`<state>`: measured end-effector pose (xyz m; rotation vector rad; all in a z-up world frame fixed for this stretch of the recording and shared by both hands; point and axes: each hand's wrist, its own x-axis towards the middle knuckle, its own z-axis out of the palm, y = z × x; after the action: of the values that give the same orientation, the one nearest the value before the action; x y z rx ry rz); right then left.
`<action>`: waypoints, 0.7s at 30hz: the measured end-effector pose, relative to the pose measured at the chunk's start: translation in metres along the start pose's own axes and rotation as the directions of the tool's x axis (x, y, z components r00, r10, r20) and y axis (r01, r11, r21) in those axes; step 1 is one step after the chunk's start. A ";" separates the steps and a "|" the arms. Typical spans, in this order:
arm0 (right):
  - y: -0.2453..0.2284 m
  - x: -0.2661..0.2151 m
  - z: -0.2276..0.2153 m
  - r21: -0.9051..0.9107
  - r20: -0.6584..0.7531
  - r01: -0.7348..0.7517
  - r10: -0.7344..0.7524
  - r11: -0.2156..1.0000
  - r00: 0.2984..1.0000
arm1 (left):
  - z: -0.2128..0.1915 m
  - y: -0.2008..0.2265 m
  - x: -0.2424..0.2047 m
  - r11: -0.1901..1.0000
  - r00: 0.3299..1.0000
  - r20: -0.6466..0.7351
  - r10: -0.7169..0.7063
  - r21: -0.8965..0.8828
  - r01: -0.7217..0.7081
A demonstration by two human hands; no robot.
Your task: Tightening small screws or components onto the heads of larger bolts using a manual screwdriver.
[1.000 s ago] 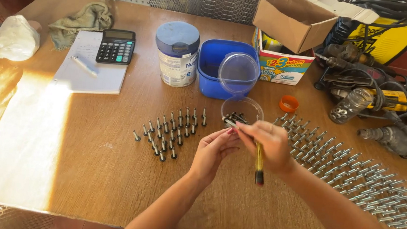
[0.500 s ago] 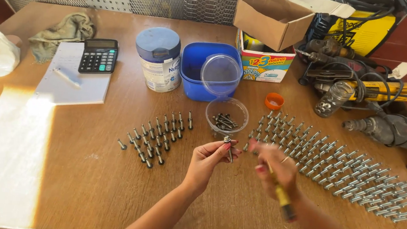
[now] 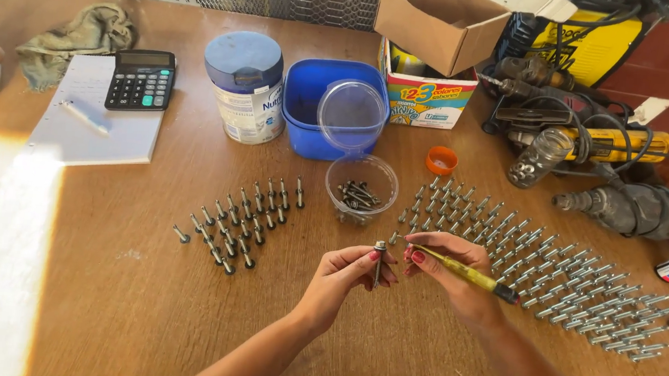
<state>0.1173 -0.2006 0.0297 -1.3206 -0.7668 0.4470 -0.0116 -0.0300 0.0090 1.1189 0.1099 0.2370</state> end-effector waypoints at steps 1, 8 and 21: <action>0.001 0.000 0.001 0.002 -0.003 -0.004 0.004 1.000 1.000 | 0.000 0.000 0.000 1.000 1.000 0.000 -0.006 0.001 0.006; -0.004 -0.003 0.013 -0.038 0.042 0.164 -0.162 0.986 0.986 | -0.001 -0.002 0.000 0.999 1.000 0.015 0.002 0.039 -0.003; -0.005 -0.014 0.034 -0.217 0.018 0.447 -0.455 0.867 0.890 | 0.005 -0.001 -0.008 0.988 0.993 0.054 -0.107 -0.109 0.113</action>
<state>0.0828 -0.1883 0.0334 -1.2913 -1.0866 -0.0378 -0.0180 -0.0368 0.0106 1.0030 0.1142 0.1164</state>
